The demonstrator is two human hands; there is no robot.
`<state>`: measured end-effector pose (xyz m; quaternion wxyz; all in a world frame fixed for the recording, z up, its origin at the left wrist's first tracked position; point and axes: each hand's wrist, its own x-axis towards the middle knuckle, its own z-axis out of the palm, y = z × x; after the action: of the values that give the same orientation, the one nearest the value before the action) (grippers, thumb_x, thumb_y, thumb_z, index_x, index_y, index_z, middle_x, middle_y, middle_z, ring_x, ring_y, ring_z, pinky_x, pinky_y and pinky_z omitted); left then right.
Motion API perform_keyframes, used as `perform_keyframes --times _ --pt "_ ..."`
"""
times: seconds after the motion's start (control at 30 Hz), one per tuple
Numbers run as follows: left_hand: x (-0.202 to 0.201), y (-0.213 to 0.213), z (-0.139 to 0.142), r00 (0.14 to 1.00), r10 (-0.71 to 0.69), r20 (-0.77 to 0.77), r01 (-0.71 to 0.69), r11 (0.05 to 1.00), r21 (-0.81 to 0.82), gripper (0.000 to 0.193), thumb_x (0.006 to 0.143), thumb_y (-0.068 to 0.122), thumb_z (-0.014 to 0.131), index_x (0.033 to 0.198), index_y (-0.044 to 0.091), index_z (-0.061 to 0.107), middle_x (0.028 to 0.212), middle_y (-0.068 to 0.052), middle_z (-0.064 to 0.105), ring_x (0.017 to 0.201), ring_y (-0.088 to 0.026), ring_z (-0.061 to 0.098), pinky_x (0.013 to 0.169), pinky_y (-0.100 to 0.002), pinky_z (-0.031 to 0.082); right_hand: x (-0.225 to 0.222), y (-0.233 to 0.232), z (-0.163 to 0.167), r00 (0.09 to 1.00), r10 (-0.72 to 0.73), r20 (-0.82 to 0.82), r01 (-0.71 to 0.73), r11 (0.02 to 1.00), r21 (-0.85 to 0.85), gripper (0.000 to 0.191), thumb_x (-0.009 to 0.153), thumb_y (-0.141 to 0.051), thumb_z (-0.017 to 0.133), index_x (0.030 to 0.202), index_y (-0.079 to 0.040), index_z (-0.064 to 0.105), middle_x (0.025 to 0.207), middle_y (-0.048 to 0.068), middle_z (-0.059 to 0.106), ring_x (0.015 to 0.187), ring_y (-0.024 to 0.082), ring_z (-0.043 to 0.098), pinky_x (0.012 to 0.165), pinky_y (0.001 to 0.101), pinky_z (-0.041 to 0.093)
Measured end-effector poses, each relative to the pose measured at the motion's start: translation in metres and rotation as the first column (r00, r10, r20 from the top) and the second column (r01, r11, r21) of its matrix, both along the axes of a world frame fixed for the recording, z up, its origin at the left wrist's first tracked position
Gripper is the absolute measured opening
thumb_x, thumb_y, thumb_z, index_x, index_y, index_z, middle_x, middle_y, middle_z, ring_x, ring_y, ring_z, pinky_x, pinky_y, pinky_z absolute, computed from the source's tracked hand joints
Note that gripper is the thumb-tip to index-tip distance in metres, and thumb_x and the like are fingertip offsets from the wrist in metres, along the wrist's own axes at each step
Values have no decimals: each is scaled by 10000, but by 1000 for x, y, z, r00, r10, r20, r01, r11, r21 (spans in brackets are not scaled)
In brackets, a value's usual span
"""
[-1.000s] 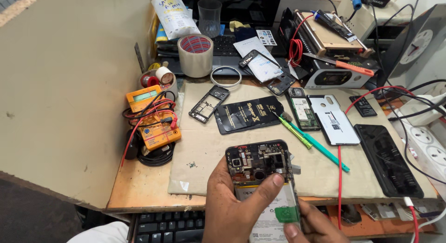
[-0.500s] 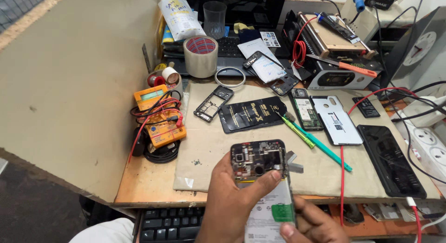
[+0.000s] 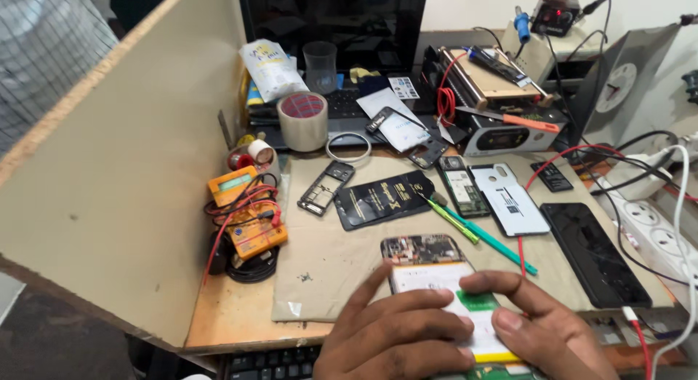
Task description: The person uses a green screwdriver to pry and separate the back cover of a disassembled smartphone. They then connect a white USB cable to the phone's charging port to test power or functionality.
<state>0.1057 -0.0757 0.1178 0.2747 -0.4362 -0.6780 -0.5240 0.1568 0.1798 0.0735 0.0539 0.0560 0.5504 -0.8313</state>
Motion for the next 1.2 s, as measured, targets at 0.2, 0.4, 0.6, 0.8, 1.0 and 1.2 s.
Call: perform_keyframes --times 0.2,0.4,0.6,0.8,1.0,1.2 --pt "7 0 10 964 -253 83 248 967 66 57 910 141 687 943 119 728 1032 -23 779 1053 -199 792 1079 -458 576 4 16 -37 995 101 11 -98 988 -121 409 1013 -181 600 1321 74 510 1149 304 715 1046 292 705 912 476 542" --pt "1 7 15 905 -416 91 391 897 206 92 933 95 684 986 25 710 1058 -104 756 1036 -253 769 969 -402 601 8 36 -65 993 116 36 -112 988 -105 425 1029 -244 587 1303 71 505 1198 301 667 1172 307 661 1000 491 478" --pt "9 14 12 938 -330 103 293 917 272 46 936 95 691 921 52 699 972 -76 755 944 -212 765 893 -374 598 8 46 -74 992 129 13 -128 990 -59 452 1032 -275 571 1300 83 499 1222 302 663 1220 305 638 1036 480 447" --pt "9 17 11 946 -296 134 256 932 256 61 956 105 679 900 80 680 941 -41 767 903 -180 766 842 -332 590 3 55 -81 984 165 69 -166 986 8 506 1027 -346 567 1293 80 507 1191 282 663 1217 300 627 1035 478 437" --pt "7 16 3 945 -320 72 287 913 291 57 965 104 659 932 64 682 977 -59 756 918 -204 759 862 -354 595 6 45 -87 996 60 72 -57 997 -49 533 999 -369 621 1231 104 543 1134 298 674 1201 335 646 1038 502 445" --pt "10 17 -2 949 -281 141 237 935 263 67 963 100 651 916 77 693 962 -33 758 920 -187 752 854 -346 566 8 37 -94 999 4 42 3 987 -163 491 995 -311 672 1193 117 537 1113 338 693 1175 356 646 1040 545 442"
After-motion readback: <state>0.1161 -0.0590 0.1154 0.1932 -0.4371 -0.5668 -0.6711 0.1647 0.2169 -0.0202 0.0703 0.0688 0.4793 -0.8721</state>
